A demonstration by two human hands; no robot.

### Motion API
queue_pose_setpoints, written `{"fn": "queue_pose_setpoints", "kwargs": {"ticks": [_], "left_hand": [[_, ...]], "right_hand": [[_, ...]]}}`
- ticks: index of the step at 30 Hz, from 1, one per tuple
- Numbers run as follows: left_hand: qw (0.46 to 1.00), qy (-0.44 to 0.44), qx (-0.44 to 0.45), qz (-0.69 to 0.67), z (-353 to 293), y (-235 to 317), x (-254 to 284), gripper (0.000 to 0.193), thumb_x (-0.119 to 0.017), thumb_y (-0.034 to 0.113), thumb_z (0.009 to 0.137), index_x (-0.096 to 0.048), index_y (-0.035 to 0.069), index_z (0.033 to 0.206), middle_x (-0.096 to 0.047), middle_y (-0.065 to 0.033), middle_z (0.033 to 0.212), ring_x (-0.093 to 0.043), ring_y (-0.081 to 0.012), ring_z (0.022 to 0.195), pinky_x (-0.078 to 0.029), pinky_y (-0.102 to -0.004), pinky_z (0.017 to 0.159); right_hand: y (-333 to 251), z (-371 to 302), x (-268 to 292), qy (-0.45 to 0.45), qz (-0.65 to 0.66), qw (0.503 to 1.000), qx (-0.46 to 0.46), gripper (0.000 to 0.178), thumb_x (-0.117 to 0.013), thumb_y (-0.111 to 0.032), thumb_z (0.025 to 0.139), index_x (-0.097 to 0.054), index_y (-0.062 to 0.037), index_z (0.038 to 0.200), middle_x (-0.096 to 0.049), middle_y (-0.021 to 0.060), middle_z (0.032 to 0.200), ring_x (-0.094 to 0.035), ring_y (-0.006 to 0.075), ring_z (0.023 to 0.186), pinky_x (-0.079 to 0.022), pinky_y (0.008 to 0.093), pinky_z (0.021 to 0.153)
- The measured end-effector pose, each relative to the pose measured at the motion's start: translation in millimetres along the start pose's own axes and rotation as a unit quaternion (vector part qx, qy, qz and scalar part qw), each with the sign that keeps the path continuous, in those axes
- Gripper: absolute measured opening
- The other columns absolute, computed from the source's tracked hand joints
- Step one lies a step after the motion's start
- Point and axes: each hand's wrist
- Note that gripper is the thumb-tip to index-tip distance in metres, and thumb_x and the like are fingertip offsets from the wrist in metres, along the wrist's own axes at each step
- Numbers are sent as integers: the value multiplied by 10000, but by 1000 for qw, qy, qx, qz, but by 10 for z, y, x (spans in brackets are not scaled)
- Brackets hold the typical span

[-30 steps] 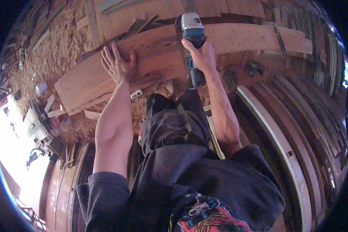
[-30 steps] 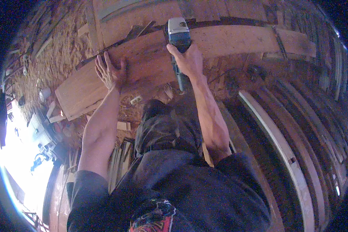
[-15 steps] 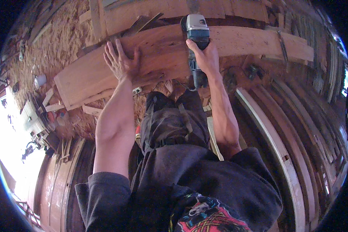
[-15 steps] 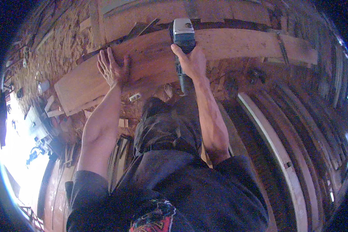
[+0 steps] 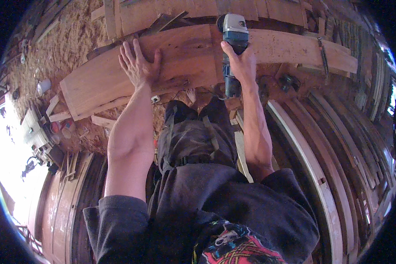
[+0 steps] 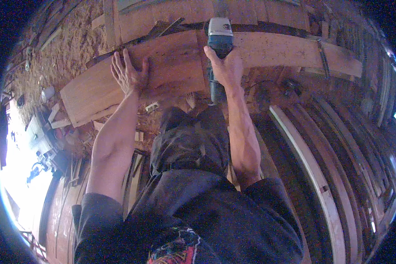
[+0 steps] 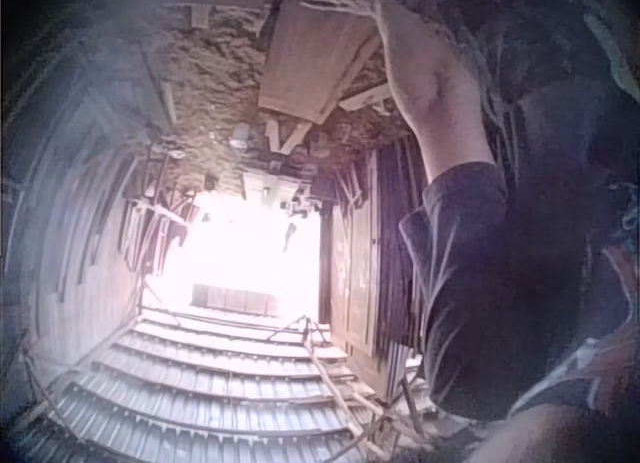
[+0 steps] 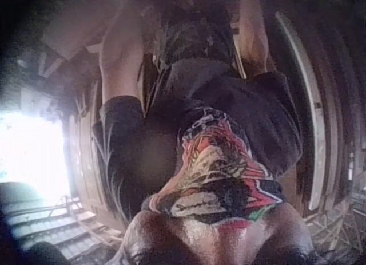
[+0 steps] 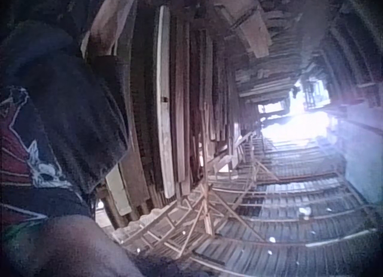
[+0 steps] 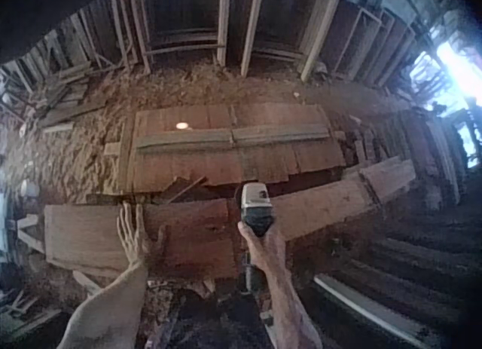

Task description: The person uses an orbital sander to smooth the surface of a wooden plank in a workshop. They hold the plank with one hand and operate the sander with the other, moving it back and forth across the wood. The person occasionally lifts and repositions the plank to sand different areas.

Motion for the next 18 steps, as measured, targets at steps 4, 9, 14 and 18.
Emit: {"fn": "queue_pose_setpoints", "kwargs": {"ticks": [4, 9, 14, 18], "left_hand": [[1000, 5, -4, -14, -1, 2, 11, 919, -644, 649, 905, -403, 84, 1588, -298, -252, 1658, -200, -406, 1574, -103, -526, 1301], [1000, 5, -3, -19, 5, -1, 8, 922, -642, 656, 904, -401, 92, 1592, -294, -252, 1661, -197, -403, 1576, -103, -531, 1301], [1000, 6, 2, -13, -5, -3, -3, 922, -639, 658, 905, -398, 95, 1595, -291, -249, 1664, -199, -404, 1575, -109, -530, 1299], [1000, 7, -5, -11, 3, -13, -9, 918, -641, 649, 907, -396, 94, 1596, -289, -247, 1665, -202, -406, 1573, -117, -529, 1297]], "right_hand": [[-48, -60, -46, -43, 16, 998, 29, 474, -833, -460, 857, -727, -27, 1018, -729, 108, 843, -698, 197, 721, -558, 379, 642], [77, -113, -123, -6, 1, 1000, 23, 663, -820, -598, 800, -682, 3, 1043, -741, 168, 870, -740, 342, 794, -569, 479, 732], [23, -155, -76, -24, 8, 1000, 7, 683, -816, -604, 803, -669, 11, 1062, -740, 176, 872, -735, 358, 788, -568, 483, 733], [93, -203, -112, -16, 35, 999, 32, 668, -816, -588, 813, -672, 12, 1071, -740, 172, 869, -731, 341, 772, -566, 481, 717]]}}
Point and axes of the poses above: each hand's wrist, its own z-axis towards the middle knuckle, its own x-axis out of the back of the hand, y = z × x
